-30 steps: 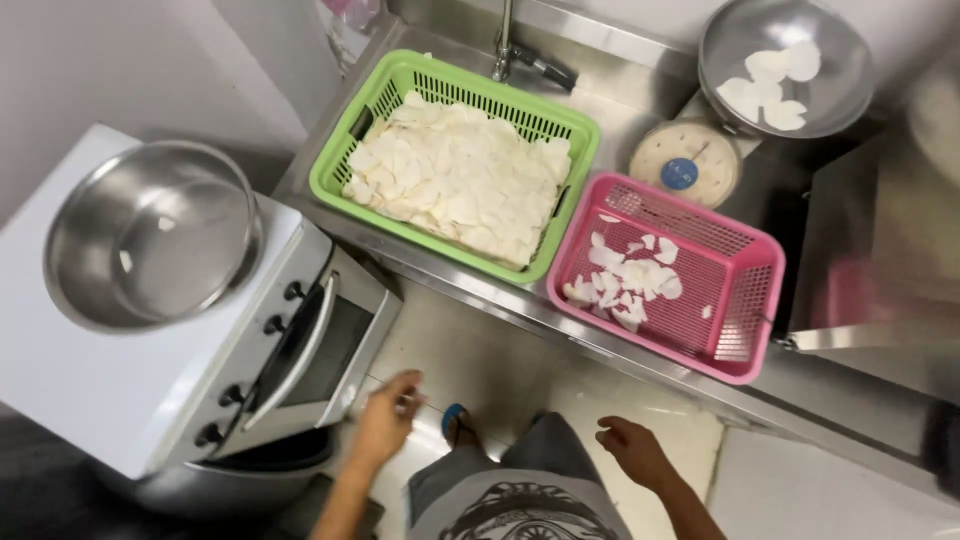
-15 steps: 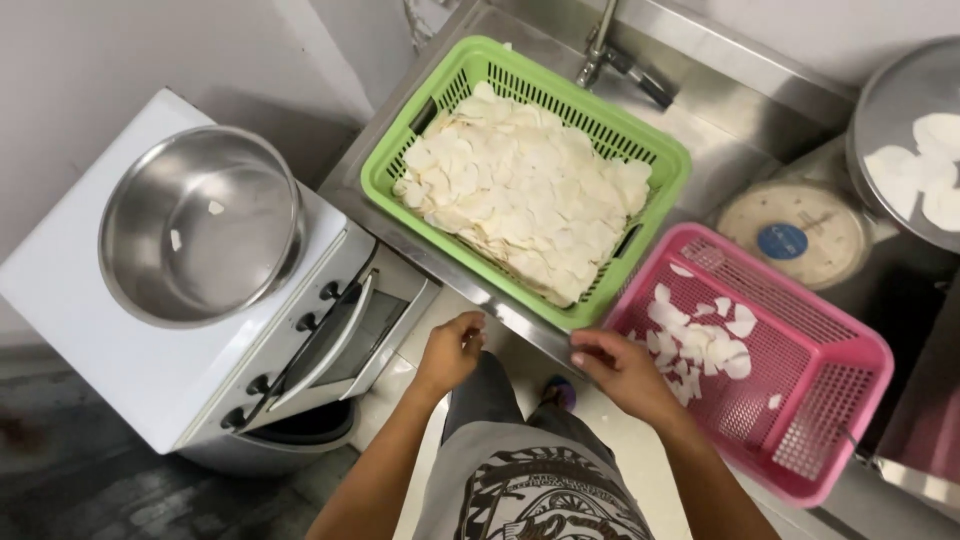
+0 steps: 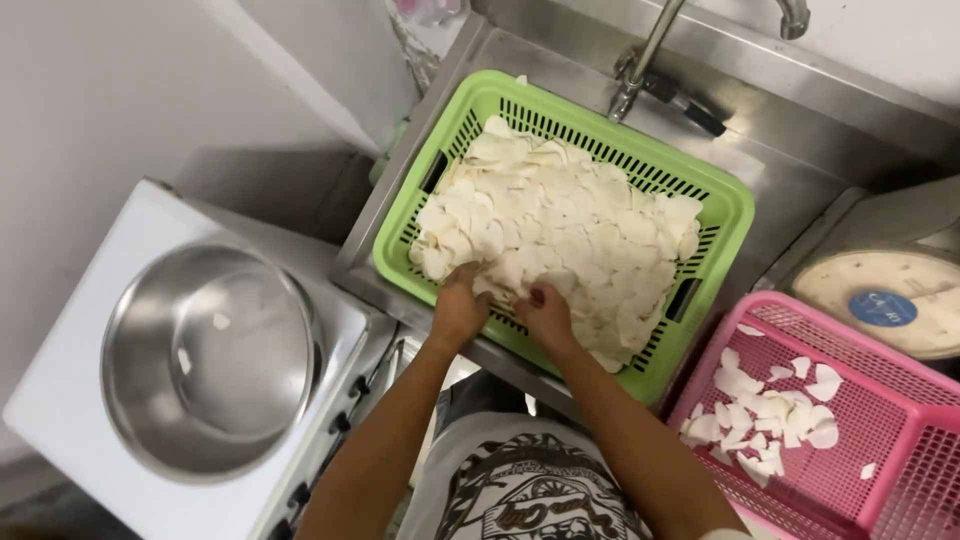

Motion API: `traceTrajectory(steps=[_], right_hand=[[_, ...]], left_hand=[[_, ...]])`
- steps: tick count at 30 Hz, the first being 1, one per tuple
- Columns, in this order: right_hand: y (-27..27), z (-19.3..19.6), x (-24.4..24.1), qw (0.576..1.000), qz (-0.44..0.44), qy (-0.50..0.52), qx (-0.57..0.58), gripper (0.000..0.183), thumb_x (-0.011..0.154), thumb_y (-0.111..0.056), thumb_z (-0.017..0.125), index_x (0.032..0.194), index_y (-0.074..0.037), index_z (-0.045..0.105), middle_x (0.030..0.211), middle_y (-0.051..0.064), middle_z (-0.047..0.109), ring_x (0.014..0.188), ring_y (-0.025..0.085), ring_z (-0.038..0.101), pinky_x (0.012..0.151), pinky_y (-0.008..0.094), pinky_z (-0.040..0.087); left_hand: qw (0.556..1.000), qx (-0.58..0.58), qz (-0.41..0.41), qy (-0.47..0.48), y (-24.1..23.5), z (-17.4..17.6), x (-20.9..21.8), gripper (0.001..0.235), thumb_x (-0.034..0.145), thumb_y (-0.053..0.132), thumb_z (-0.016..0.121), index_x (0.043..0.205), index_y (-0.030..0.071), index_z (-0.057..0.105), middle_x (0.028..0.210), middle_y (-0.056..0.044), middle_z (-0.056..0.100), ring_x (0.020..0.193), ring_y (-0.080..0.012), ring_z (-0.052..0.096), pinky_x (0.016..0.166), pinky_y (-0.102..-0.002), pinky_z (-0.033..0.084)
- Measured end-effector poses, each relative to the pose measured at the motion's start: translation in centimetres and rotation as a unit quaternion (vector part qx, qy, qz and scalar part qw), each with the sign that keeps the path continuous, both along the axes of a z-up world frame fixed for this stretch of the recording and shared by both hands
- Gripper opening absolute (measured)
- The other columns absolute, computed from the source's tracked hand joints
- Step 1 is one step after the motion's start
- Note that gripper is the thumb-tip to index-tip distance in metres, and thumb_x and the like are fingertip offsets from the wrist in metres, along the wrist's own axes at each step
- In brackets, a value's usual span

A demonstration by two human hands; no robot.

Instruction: The person uses tongs to lift a basket of white food items from a deep fryer and places it on a counter. They then move to a sink area, where they separate white slices from a green basket into a pink basket and a metal bowl.

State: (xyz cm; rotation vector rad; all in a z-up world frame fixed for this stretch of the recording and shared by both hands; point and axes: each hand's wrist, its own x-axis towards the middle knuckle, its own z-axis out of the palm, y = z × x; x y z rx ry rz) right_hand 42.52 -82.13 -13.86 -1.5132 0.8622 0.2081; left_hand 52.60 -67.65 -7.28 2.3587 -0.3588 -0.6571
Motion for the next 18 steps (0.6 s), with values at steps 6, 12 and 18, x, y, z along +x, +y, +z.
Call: traceTrajectory(steps=[6, 12, 18], right_hand=[[2.2, -1.3, 4.7, 0.983, -0.161, 0.075, 0.052, 0.106, 0.078, -0.052, 0.094, 0.153, -0.003, 0.036, 0.133, 0.017, 0.057, 0.124, 0.026, 0.059, 0.097, 0.040, 0.057], [3.2, 4.1, 7.7, 0.982, -0.157, 0.099, 0.043, 0.085, 0.089, -0.048, 0.083, 0.145, 0.004, 0.045, 0.139, 0.025, 0.052, 0.131, 0.033, 0.054, 0.102, 0.047, 0.054], [3.9, 5.4, 10.2, 0.968, -0.230, 0.045, 0.090, 0.055, 0.091, -0.034, 0.083, 0.126, 0.000, 0.058, 0.114, 0.014, 0.064, 0.104, 0.022, 0.061, 0.087, 0.040, 0.056]], left_hand=[[1.000, 0.019, -0.009, 0.024, 0.6, -1.5, 3.9, 0.057, 0.096, 0.016, 0.066, 0.149, 0.002, 0.050, 0.153, -0.028, 0.043, 0.143, -0.0458, 0.043, 0.119, -0.055, 0.038], [0.999, -0.006, -0.038, 0.030, 0.5, -2.6, 5.9, 0.056, 0.097, 0.013, 0.060, 0.150, 0.000, 0.048, 0.148, -0.029, 0.047, 0.141, -0.0481, 0.042, 0.117, -0.057, 0.038], [0.997, -0.017, -0.035, 0.068, 1.0, -2.6, 6.6, 0.056, 0.097, 0.009, 0.056, 0.151, -0.004, 0.045, 0.146, -0.033, 0.049, 0.140, -0.0494, 0.042, 0.117, -0.058, 0.038]])
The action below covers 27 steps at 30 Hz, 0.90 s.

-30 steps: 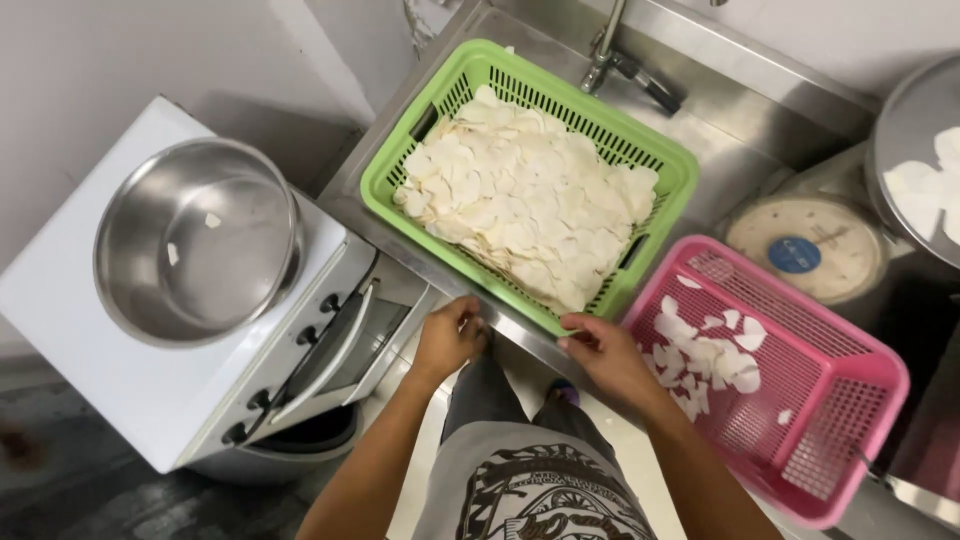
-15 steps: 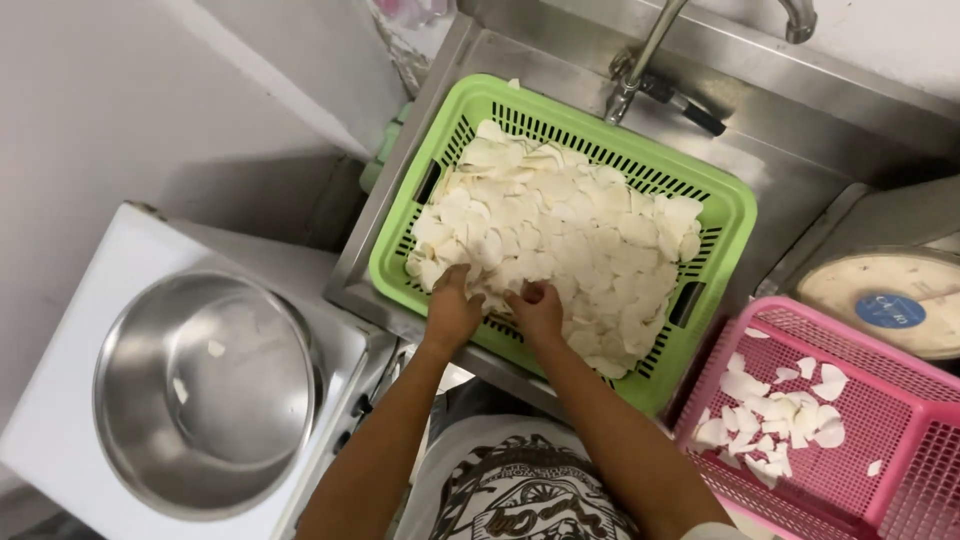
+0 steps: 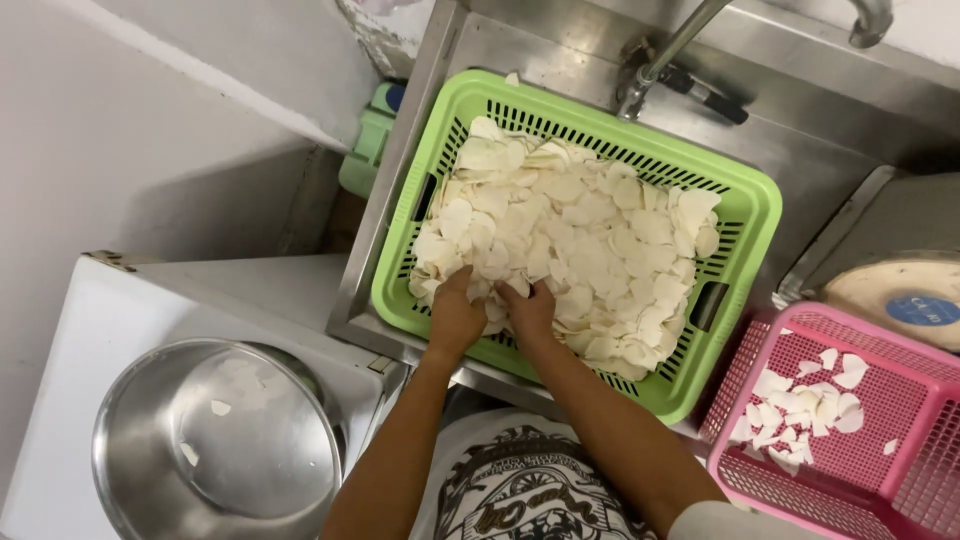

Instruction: The person uses tongs to lift a basket of white food items from a deep fryer and places it on a counter. They then move to a sink area, where they separate white slices from a green basket into a pink basket and a metal bowl.

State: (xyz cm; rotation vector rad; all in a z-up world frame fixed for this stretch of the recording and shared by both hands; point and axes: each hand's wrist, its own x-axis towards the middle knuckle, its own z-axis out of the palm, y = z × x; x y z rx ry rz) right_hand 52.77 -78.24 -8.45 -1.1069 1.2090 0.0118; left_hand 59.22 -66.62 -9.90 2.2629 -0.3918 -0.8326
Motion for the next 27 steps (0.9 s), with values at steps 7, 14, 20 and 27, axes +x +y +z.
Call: traceTrajectory(steps=[7, 14, 20, 27], right_hand=[[-0.3, -0.4, 0.4, 0.998, 0.041, 0.016, -0.036, 0.050, 0.089, -0.030, 0.082, 0.119, 0.002, 0.059, 0.109, 0.017, 0.063, 0.101, 0.026, 0.063, 0.081, 0.042, 0.055], [-4.2, -1.6, -1.0, 0.994, 0.065, -0.057, 0.075, 0.057, 0.086, -0.017, 0.086, 0.134, 0.000, 0.060, 0.121, 0.017, 0.067, 0.110, 0.029, 0.066, 0.087, 0.047, 0.061], [-8.0, 6.7, -5.5, 0.983, 0.102, -0.108, 0.103, 0.072, 0.075, -0.009, 0.090, 0.138, 0.003, 0.058, 0.122, 0.021, 0.067, 0.111, 0.030, 0.065, 0.085, 0.044, 0.062], [-12.4, 13.8, -16.0, 0.980, 0.136, -0.148, -0.008, 0.067, 0.078, -0.016, 0.091, 0.137, -0.007, 0.063, 0.128, 0.020, 0.067, 0.118, 0.029, 0.066, 0.098, 0.045, 0.057]], left_hand=[[0.999, -0.018, 0.027, 0.025, 0.0, 0.7, 0.1, 0.053, 0.097, 0.006, 0.055, 0.149, -0.003, 0.049, 0.147, -0.028, 0.053, 0.139, -0.0429, 0.048, 0.116, -0.051, 0.041], [0.981, -0.067, 0.174, 0.057, -0.2, 4.9, -1.1, 0.050, 0.098, 0.001, 0.053, 0.147, -0.004, 0.049, 0.144, -0.030, 0.053, 0.135, -0.0424, 0.053, 0.111, -0.046, 0.049], [0.926, -0.203, 0.278, 0.158, -2.9, 6.8, -3.1, 0.047, 0.106, 0.038, 0.058, 0.138, 0.003, 0.058, 0.127, -0.017, 0.065, 0.118, -0.0242, 0.059, 0.099, -0.041, 0.052], [0.769, -0.401, 0.142, 0.476, -11.6, 8.9, -11.4, 0.086, 0.092, 0.068, 0.058, 0.153, 0.008, 0.045, 0.143, -0.021, 0.060, 0.121, -0.0335, 0.063, 0.099, -0.055, 0.053]])
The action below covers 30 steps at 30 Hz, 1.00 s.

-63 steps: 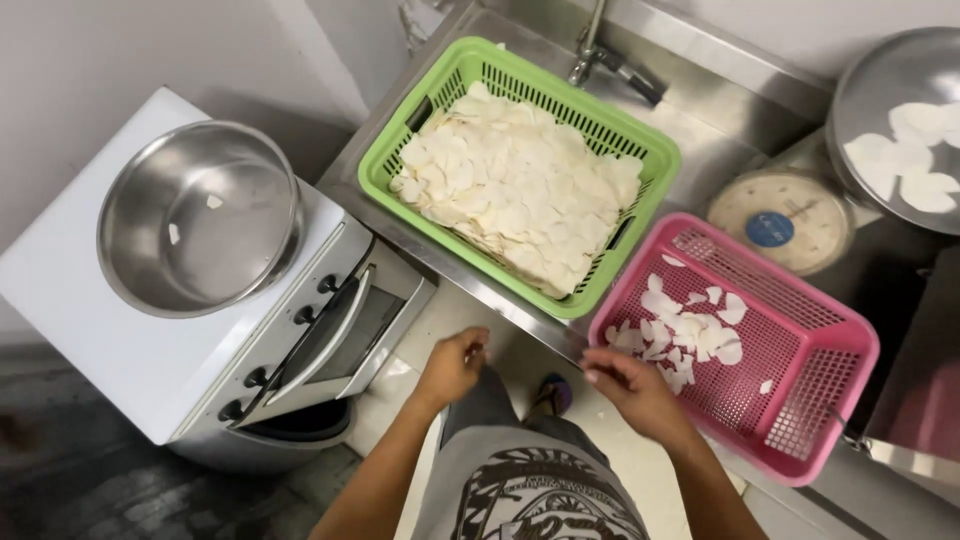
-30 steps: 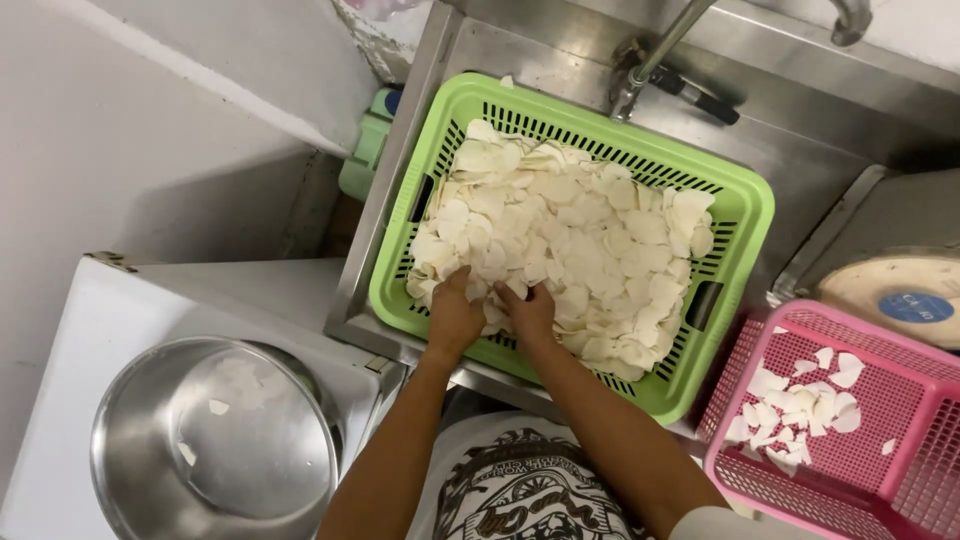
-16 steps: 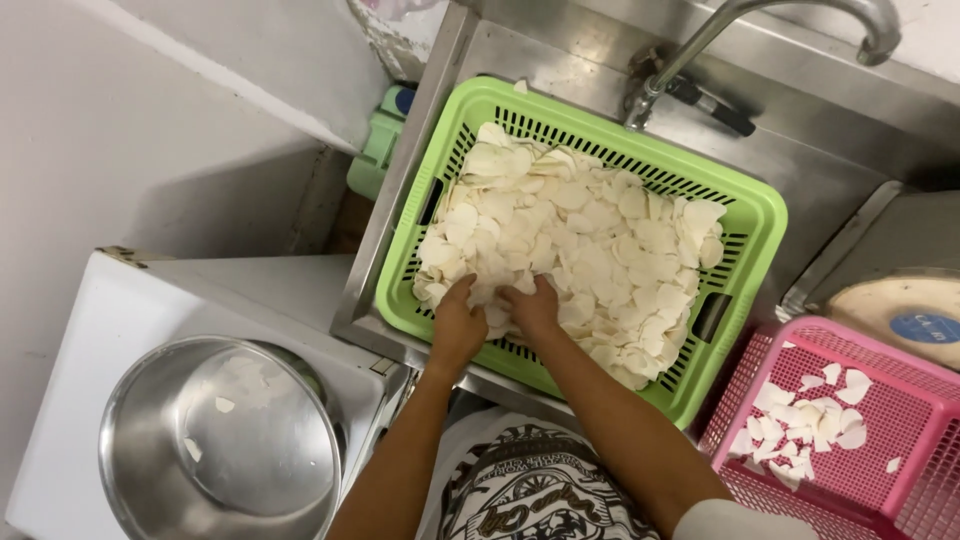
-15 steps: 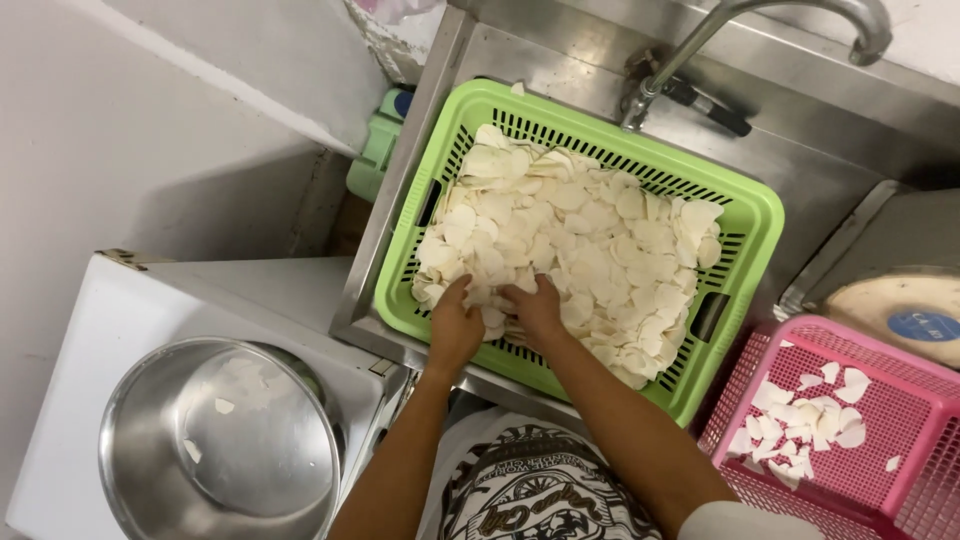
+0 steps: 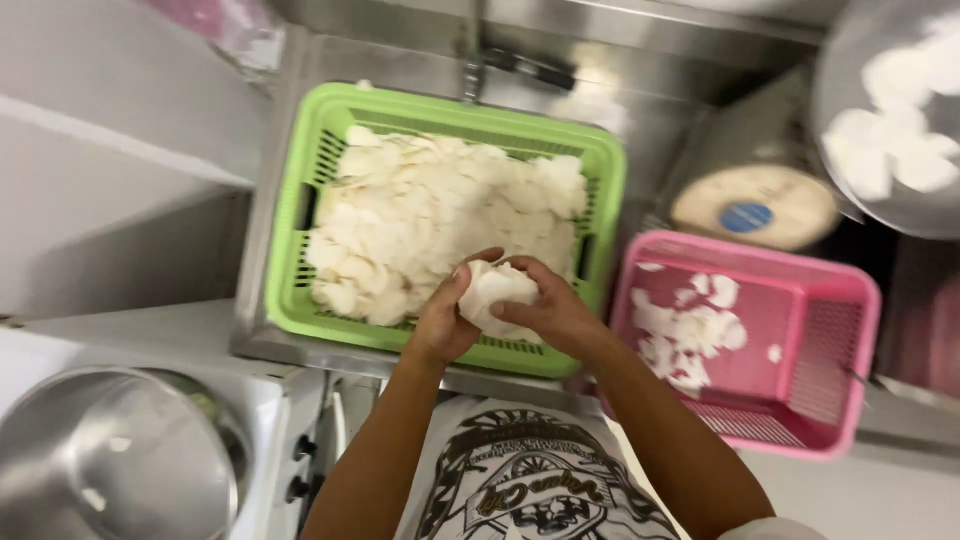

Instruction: The person uses tongs to lift a basket of white food items from a deep fryer and places it on a counter. They then move to a sink area, where they separate white slices from a green basket into a pink basket and a metal bowl.

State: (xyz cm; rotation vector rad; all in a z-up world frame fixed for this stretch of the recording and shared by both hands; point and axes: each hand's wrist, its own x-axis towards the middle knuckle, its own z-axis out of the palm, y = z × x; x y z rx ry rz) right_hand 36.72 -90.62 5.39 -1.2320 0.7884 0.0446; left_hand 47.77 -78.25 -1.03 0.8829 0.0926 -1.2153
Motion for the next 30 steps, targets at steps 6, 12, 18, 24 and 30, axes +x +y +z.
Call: traceTrajectory(steps=[6, 12, 18, 24, 30], right_hand=[[-5.8, 2.4, -13.5, 0.949, 0.026, 0.019, -0.314, 0.056, 0.086, -0.027, 0.081, 0.130, 0.001, 0.061, 0.119, 0.027, 0.060, 0.117, 0.048, 0.059, 0.099, 0.054, 0.048], [-9.7, -0.9, -22.4, 0.937, -0.150, -0.018, -0.314, 0.038, 0.088, -0.021, 0.085, 0.119, -0.003, 0.072, 0.111, 0.013, 0.064, 0.105, 0.026, 0.063, 0.095, 0.039, 0.051], [-12.9, -2.6, -28.1, 0.911, -0.344, -0.218, -0.067, 0.010, 0.088, 0.004, 0.070, 0.096, -0.001, 0.073, 0.072, 0.008, 0.068, 0.064, 0.013, 0.066, 0.065, 0.022, 0.055], [-15.7, -3.9, -31.7, 0.875, -0.315, -0.361, 0.066, 0.024, 0.081, 0.010, 0.061, 0.101, -0.002, 0.063, 0.099, 0.027, 0.073, 0.090, 0.039, 0.077, 0.078, 0.046, 0.068], [-14.6, -0.9, -29.1, 0.932, -0.224, -0.284, -0.011, 0.024, 0.094, -0.003, 0.065, 0.117, 0.004, 0.063, 0.089, 0.014, 0.066, 0.064, 0.014, 0.068, 0.054, 0.027, 0.064]], left_hand=[[0.986, -0.044, -0.091, 0.134, -7.7, -1.5, -11.3, 0.056, 0.097, 0.044, 0.067, 0.137, 0.006, 0.062, 0.118, -0.017, 0.071, 0.093, -0.0247, 0.073, 0.089, -0.056, 0.060], [0.988, -0.031, -0.132, 0.078, -12.2, 2.0, -19.2, 0.045, 0.095, 0.032, 0.075, 0.125, 0.000, 0.067, 0.109, -0.017, 0.075, 0.095, -0.0312, 0.075, 0.082, -0.052, 0.063], [0.991, -0.019, -0.121, 0.055, -13.7, 2.4, -22.4, 0.040, 0.086, 0.011, 0.082, 0.121, -0.004, 0.067, 0.104, -0.022, 0.075, 0.089, -0.0359, 0.076, 0.075, -0.054, 0.064], [0.992, 0.037, -0.113, -0.035, -14.0, 4.7, -22.9, 0.045, 0.078, 0.018, 0.090, 0.113, -0.002, 0.070, 0.097, -0.016, 0.075, 0.086, -0.0305, 0.076, 0.070, -0.045, 0.064], [0.983, 0.064, -0.154, -0.083, -14.1, 3.8, -21.7, 0.045, 0.080, 0.026, 0.089, 0.113, 0.001, 0.072, 0.095, -0.013, 0.076, 0.085, -0.0269, 0.077, 0.070, -0.043, 0.066]])
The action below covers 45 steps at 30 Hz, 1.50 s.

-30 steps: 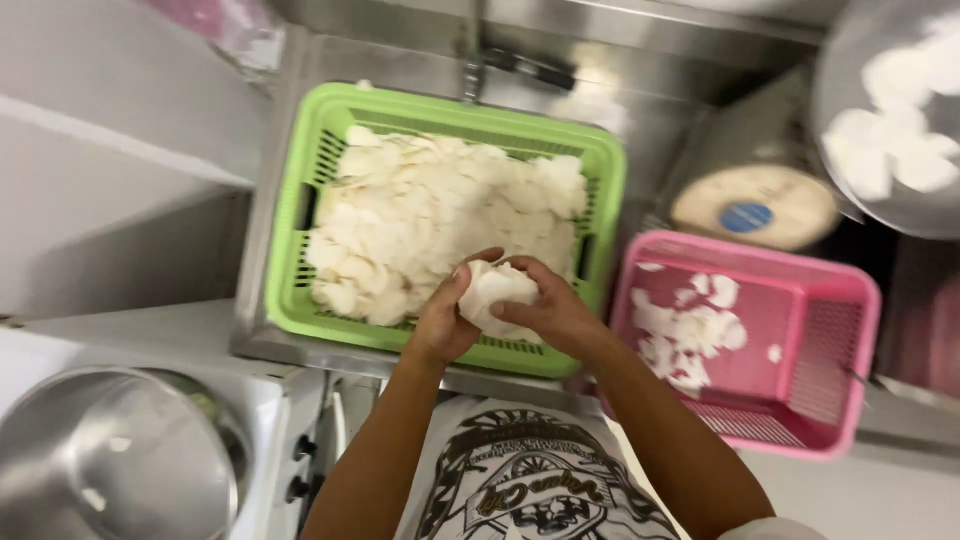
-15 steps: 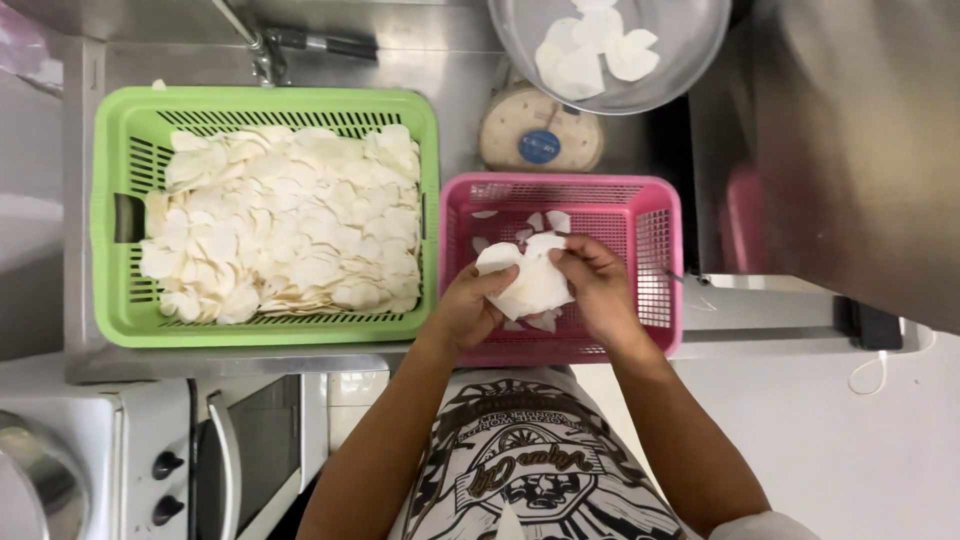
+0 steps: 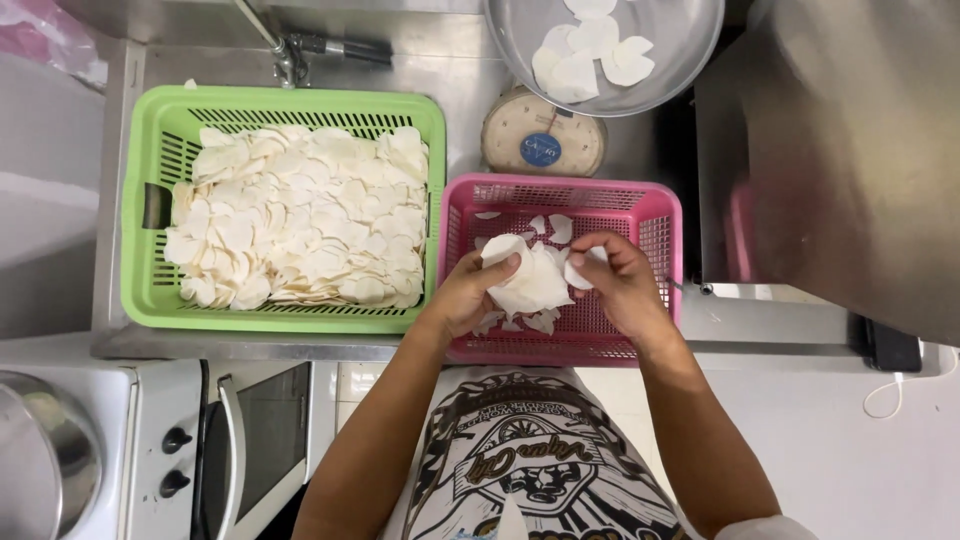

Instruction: The person uses tongs to lift a basket of white food items from a deep fryer and places it on a counter. They then move to a sink area, where they separate white slices from a green basket into a pink basket and a metal bowl.

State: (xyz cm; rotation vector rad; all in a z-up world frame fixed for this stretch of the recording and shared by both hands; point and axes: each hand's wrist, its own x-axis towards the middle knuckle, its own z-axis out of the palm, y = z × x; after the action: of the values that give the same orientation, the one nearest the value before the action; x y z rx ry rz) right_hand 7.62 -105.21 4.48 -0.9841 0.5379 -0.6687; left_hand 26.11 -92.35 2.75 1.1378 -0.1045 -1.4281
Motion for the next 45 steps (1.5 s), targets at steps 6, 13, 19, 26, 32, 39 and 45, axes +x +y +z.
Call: traceTrajectory(steps=[6, 13, 19, 26, 32, 39, 45], right_hand=[[-0.6, 1.4, 0.2, 0.974, -0.002, 0.208, -0.092, 0.036, 0.091, -0.002, 0.073, 0.126, 0.002, 0.065, 0.098, 0.005, 0.062, 0.075, 0.007, 0.067, 0.067, 0.019, 0.064], [-3.9, 5.3, 1.8, 0.957, -0.123, 0.213, -0.154, 0.012, 0.096, -0.002, 0.074, 0.108, -0.002, 0.070, 0.078, 0.007, 0.061, 0.050, 0.010, 0.060, 0.041, 0.018, 0.050], [-8.1, 14.6, 7.5, 0.909, -0.227, 0.217, -0.275, 0.011, 0.107, -0.006, 0.071, 0.101, -0.012, 0.064, 0.073, -0.002, 0.054, 0.051, 0.006, 0.044, 0.046, 0.022, 0.035], [-1.0, 11.4, 8.3, 0.910, 0.091, 0.292, -0.278, 0.033, 0.085, -0.006, 0.082, 0.117, -0.003, 0.076, 0.091, 0.019, 0.074, 0.073, 0.026, 0.066, 0.068, 0.040, 0.054], [-0.4, 5.9, 6.5, 0.965, 0.120, 0.190, -0.135, 0.010, 0.090, -0.008, 0.079, 0.099, -0.004, 0.077, 0.084, 0.006, 0.073, 0.071, 0.011, 0.065, 0.064, 0.024, 0.056], [-2.2, 0.0, 3.1, 0.987, -0.029, 0.149, 0.053, 0.028, 0.101, -0.020, 0.067, 0.120, 0.000, 0.071, 0.099, 0.016, 0.077, 0.083, 0.021, 0.078, 0.074, 0.037, 0.066], [-1.3, 2.3, 2.8, 0.988, 0.005, 0.152, -0.017, 0.030, 0.092, -0.009, 0.075, 0.120, 0.002, 0.070, 0.087, 0.009, 0.074, 0.072, 0.016, 0.075, 0.063, 0.029, 0.065]], left_hand=[[0.999, -0.019, -0.017, 0.038, 1.0, -0.7, 2.0, 0.046, 0.075, 0.012, 0.089, 0.117, 0.004, 0.072, 0.098, -0.015, 0.076, 0.087, -0.0320, 0.076, 0.070, -0.046, 0.066], [1.000, -0.015, -0.021, 0.011, 1.4, -0.1, 3.6, 0.046, 0.076, 0.004, 0.085, 0.119, 0.002, 0.071, 0.104, -0.019, 0.075, 0.092, -0.0362, 0.075, 0.075, -0.050, 0.065], [0.994, 0.049, -0.098, -0.019, 0.5, 4.4, 4.1, 0.059, 0.076, 0.018, 0.078, 0.132, 0.005, 0.062, 0.133, -0.018, 0.068, 0.123, -0.0368, 0.065, 0.097, -0.045, 0.061], [0.980, -0.101, -0.134, -0.105, 0.0, 3.1, 5.0, 0.034, 0.086, 0.016, 0.085, 0.117, 0.005, 0.075, 0.103, -0.020, 0.077, 0.091, -0.0301, 0.075, 0.081, -0.045, 0.064], [0.971, -0.106, -0.193, -0.099, -1.3, 1.9, 4.1, 0.031, 0.080, 0.017, 0.090, 0.105, 0.003, 0.078, 0.092, -0.015, 0.076, 0.082, -0.0253, 0.075, 0.070, -0.039, 0.065], [0.974, -0.077, -0.198, -0.084, -2.0, 1.4, 4.1, 0.028, 0.086, 0.019, 0.084, 0.106, 0.001, 0.077, 0.089, -0.014, 0.077, 0.076, -0.0221, 0.074, 0.065, -0.035, 0.064], [0.974, -0.084, -0.185, -0.098, -2.2, 2.5, 3.8, 0.022, 0.093, 0.013, 0.075, 0.113, 0.002, 0.077, 0.094, -0.013, 0.076, 0.083, -0.0193, 0.072, 0.072, -0.031, 0.064]])
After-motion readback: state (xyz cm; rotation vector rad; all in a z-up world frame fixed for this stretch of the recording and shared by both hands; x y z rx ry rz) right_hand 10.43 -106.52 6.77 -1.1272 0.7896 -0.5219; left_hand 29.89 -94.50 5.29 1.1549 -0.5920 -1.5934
